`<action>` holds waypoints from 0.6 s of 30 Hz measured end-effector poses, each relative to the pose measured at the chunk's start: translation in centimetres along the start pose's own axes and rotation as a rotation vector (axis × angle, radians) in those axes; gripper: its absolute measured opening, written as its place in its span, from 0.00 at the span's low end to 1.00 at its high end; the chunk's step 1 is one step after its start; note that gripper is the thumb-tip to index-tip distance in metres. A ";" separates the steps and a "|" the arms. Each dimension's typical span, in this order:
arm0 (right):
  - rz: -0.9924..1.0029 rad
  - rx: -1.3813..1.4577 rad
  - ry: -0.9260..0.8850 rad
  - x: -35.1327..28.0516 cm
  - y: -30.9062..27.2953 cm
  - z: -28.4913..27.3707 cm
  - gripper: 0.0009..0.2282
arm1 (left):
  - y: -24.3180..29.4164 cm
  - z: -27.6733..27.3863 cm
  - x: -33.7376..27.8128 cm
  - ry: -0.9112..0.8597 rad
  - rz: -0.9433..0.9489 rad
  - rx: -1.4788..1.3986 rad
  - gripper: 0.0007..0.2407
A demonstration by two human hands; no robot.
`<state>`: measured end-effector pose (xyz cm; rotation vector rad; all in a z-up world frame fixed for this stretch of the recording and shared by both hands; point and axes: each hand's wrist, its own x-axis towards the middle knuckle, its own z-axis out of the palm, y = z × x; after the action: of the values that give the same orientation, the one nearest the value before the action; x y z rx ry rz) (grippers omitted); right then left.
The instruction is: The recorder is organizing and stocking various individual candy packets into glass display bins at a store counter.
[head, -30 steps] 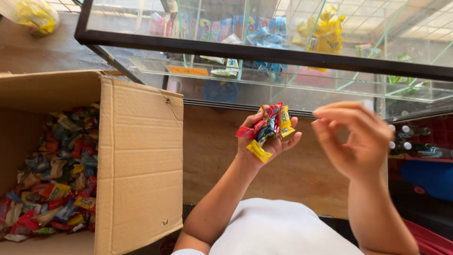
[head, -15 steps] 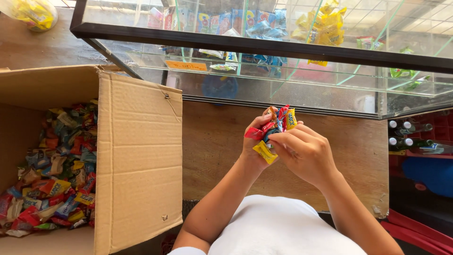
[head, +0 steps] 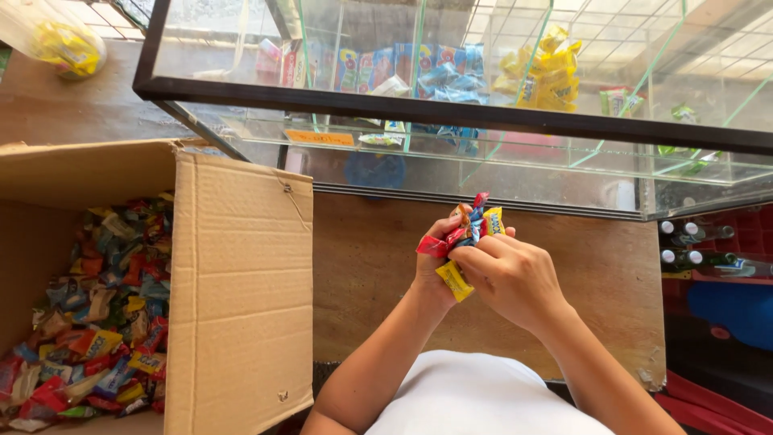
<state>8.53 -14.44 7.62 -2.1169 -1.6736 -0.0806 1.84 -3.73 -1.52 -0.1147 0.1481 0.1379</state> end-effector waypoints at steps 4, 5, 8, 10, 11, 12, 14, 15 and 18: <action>0.001 0.084 0.038 0.6 -0.3 -0.5 0.03 | 0.5 -1.5 0.3 -0.031 -0.010 -0.032 0.07; 0.068 0.236 0.065 0.8 -0.4 -0.7 0.04 | 0.6 -3.0 0.6 -0.063 -0.023 -0.075 0.06; 0.154 0.453 0.124 1.2 0.6 -1.6 0.06 | 0.8 -3.2 0.4 -0.092 -0.051 -0.145 0.06; 0.169 0.515 0.160 1.6 1.7 -3.3 0.06 | 0.9 -2.1 -0.2 -0.095 -0.066 -0.170 0.06; 0.130 0.571 0.228 2.0 2.2 -4.7 0.04 | 1.0 -1.6 -0.5 -0.082 -0.076 -0.169 0.06; 0.089 0.626 0.298 2.3 2.7 -6.1 0.03 | 1.2 -1.2 -0.8 -0.071 -0.088 -0.164 0.07; 0.126 0.685 0.398 3.1 3.8 -9.2 0.02 | 1.2 -1.5 -1.6 -0.091 -0.098 -0.166 0.07; 0.167 0.752 0.489 3.6 4.4 -10.9 0.03 | 1.3 -1.7 -2.0 -0.102 -0.105 -0.176 0.06; 0.115 0.726 0.455 7.7 5.9 -16.8 0.02 | 1.5 -1.7 -2.9 -0.096 -0.100 -0.171 0.06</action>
<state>19.83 -14.68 23.33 -1.4926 -1.0848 0.0689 -1.45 -2.80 -2.85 -0.2848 0.0344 0.0555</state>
